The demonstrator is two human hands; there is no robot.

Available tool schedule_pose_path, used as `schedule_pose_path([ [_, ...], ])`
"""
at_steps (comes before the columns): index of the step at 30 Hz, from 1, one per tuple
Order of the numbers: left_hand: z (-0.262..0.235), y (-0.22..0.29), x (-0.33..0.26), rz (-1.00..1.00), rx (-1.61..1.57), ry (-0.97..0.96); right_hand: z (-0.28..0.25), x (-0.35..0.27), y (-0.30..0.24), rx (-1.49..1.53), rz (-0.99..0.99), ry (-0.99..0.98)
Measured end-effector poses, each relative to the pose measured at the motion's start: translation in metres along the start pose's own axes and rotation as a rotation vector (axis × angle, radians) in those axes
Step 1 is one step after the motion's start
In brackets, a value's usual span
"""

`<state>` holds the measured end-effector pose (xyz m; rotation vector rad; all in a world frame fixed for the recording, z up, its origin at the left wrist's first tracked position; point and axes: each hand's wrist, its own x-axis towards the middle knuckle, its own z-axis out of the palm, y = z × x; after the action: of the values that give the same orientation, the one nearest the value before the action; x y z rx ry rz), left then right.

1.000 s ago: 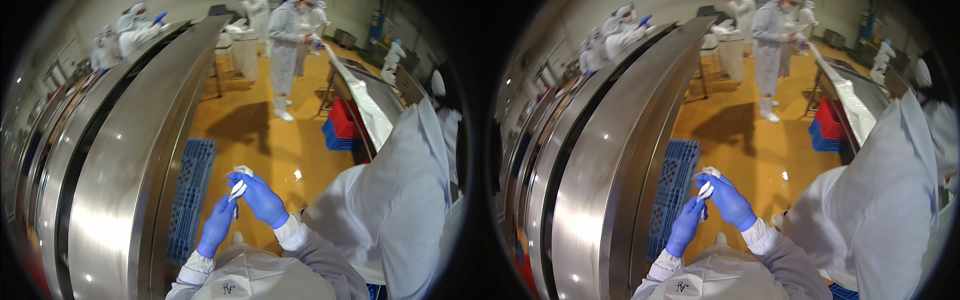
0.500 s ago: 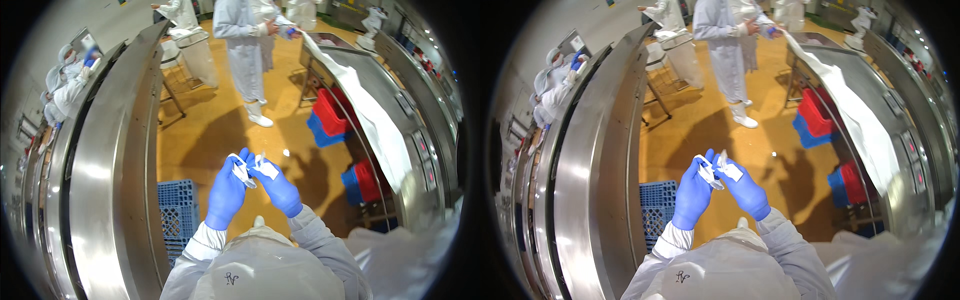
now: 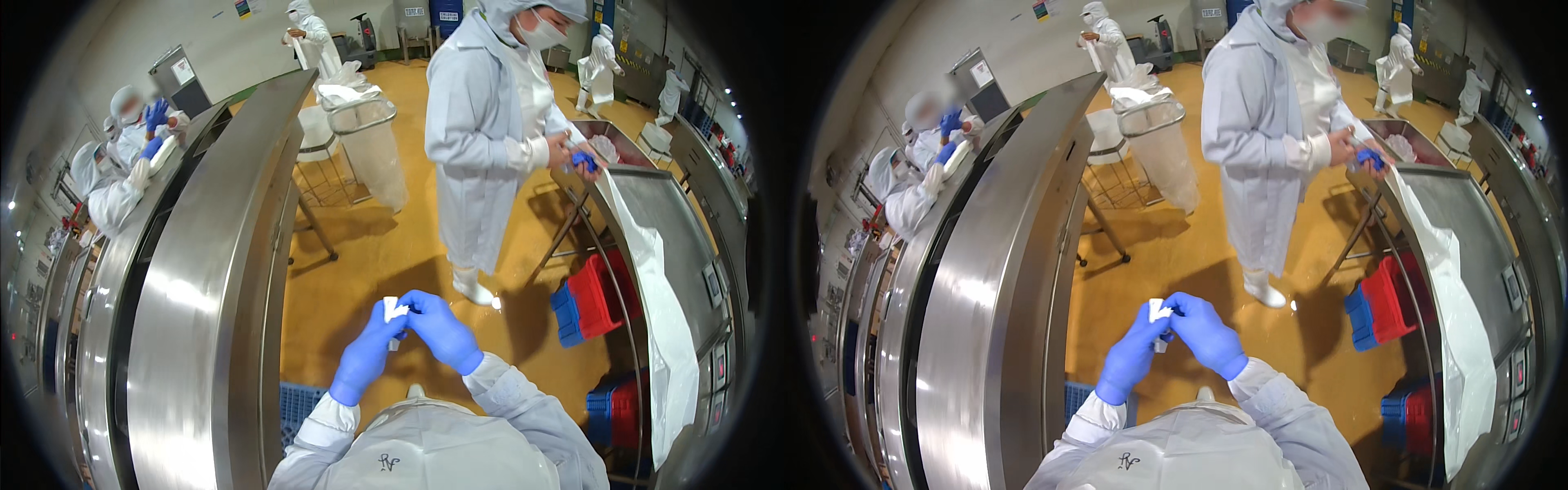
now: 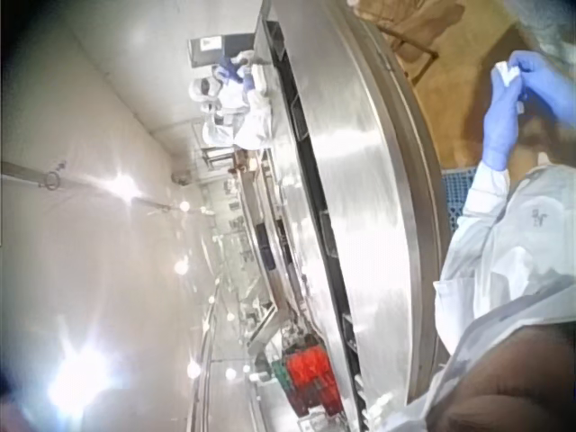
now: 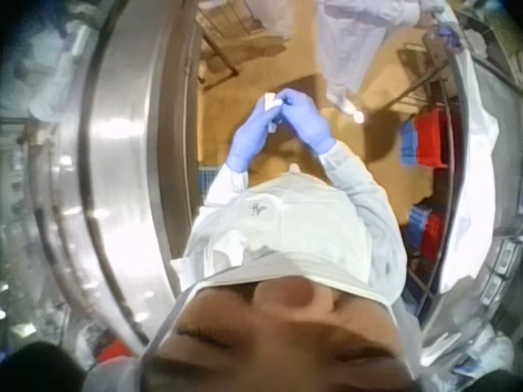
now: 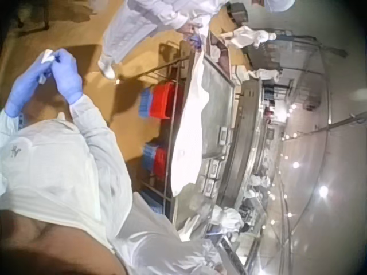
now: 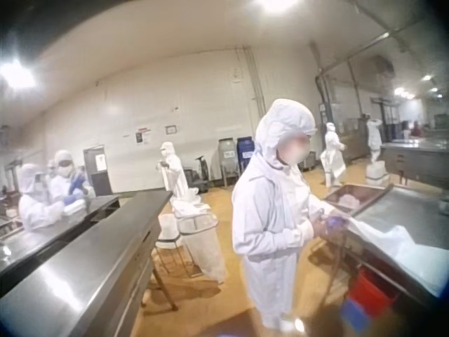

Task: The person puts on gloves and uses shears to cut a white fabric sheet held by a coworker. The person then moves to a stainless steel table and rearranges several digital scales.

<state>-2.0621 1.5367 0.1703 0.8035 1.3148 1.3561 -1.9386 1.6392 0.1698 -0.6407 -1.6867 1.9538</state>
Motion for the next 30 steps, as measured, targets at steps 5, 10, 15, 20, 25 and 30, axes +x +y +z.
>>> schedule_pose_path([
  [5,-0.009,0.035,0.157,0.07,0.178,-0.065,-0.084,0.098,-0.027,0.118,-0.167,0.067],
  [10,-0.056,0.033,0.296,0.201,0.157,-0.15,-0.144,0.198,-0.012,-0.095,-0.33,-0.004],
  [15,-0.128,0.06,0.416,0.293,0.443,0.082,-0.177,0.295,0.028,-0.123,0.176,0.1],
  [20,-0.215,0.118,0.576,0.319,-0.332,0.231,-0.238,0.311,0.112,-0.38,0.306,0.091],
  [25,-0.289,0.193,0.762,0.537,-0.05,0.377,-0.313,0.261,0.244,-0.57,0.525,0.328],
  [30,-0.333,0.248,0.945,0.969,1.172,0.896,-0.309,0.208,0.297,-0.44,1.015,0.569],
])
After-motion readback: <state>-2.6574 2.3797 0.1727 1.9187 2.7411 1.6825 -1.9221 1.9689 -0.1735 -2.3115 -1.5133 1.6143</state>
